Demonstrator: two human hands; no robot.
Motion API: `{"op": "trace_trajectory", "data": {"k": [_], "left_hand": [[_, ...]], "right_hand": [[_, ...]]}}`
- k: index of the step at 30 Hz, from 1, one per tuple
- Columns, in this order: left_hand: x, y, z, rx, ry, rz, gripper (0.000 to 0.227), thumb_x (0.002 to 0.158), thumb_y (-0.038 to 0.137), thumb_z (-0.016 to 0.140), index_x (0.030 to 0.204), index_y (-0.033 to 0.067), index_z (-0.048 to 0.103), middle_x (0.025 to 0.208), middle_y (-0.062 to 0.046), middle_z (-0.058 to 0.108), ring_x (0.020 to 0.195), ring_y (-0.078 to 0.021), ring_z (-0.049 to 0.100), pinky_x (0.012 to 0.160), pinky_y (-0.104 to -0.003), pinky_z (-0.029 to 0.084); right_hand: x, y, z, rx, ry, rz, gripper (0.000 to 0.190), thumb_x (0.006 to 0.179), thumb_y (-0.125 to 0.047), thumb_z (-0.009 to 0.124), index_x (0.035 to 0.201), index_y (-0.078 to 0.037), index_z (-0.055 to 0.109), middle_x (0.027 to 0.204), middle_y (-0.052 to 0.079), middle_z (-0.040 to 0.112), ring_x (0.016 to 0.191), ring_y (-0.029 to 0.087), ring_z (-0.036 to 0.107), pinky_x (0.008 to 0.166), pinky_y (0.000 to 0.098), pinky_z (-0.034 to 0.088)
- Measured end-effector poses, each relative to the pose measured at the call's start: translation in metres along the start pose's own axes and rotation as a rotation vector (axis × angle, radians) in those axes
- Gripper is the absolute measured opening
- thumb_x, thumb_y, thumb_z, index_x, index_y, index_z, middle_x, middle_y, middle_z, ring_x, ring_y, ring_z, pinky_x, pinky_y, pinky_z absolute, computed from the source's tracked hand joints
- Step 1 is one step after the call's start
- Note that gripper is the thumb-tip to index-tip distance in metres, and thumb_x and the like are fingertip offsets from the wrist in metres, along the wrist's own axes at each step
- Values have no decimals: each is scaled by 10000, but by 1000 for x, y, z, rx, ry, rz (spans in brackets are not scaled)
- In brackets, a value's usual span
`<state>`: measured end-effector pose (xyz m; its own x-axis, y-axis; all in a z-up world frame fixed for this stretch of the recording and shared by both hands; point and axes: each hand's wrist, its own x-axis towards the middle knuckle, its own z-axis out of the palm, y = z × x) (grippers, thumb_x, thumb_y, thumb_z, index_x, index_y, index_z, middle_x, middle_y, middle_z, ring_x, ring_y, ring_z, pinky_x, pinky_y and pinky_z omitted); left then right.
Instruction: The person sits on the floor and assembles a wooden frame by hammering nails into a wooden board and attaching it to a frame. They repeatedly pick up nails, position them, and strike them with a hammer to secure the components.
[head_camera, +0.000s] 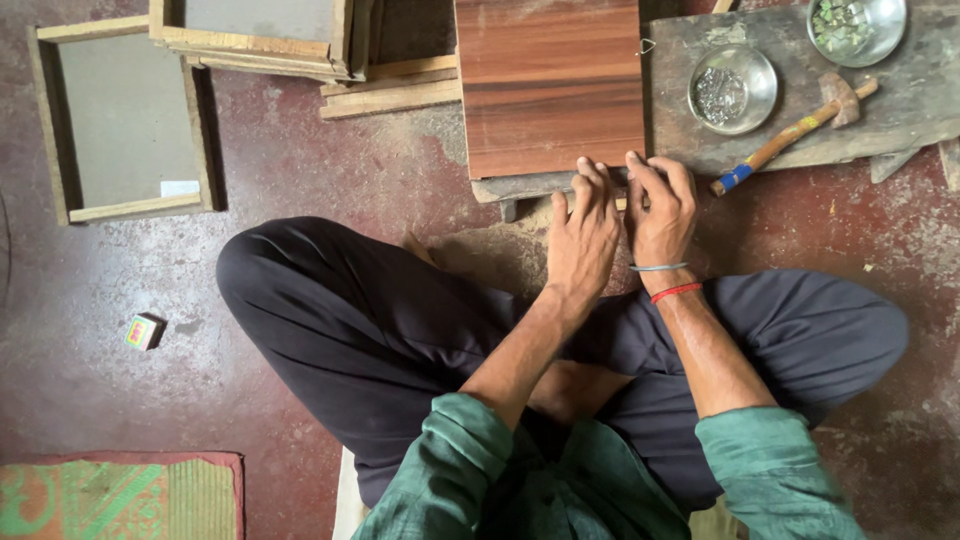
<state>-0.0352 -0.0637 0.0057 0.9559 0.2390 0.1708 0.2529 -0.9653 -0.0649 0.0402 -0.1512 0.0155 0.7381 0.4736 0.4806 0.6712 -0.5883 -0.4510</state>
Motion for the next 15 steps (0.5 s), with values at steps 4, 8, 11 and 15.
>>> {"op": "trace_trajectory", "data": {"k": [4,8,11,15], "left_hand": [[2,0,1,-59,-18,-12,687,938,240,601,1524,-66,413,1517,-248,436,1366,-309,405,1083,-464,436],[2,-2,-2,-57,-34,28,650,946,202,609,1509,-71,434,1534,-249,417,1322,-295,442,1055,-456,453],[2,1,-4,-227,-45,-31,658,945,140,632,1531,-94,445,1579,-276,412,1170,-286,523,962,-407,480],[-6,8,10,-262,-60,-55,642,866,141,659,1461,-47,511,1553,-276,460,977,-279,625,806,-361,513]], "right_hand": [[-2,1,2,64,-20,56,347,960,92,702,1277,-41,748,1133,142,655,1015,301,663,878,405,543],[5,-8,-7,42,-39,18,334,956,86,711,1265,-33,753,1123,150,652,1025,317,651,896,419,535],[23,-23,-21,76,-57,27,279,964,65,715,1226,-22,757,1092,171,620,985,319,632,855,412,521],[48,-43,-29,99,-269,59,232,1033,-6,726,1248,-67,787,995,148,610,918,295,600,820,400,488]]}}
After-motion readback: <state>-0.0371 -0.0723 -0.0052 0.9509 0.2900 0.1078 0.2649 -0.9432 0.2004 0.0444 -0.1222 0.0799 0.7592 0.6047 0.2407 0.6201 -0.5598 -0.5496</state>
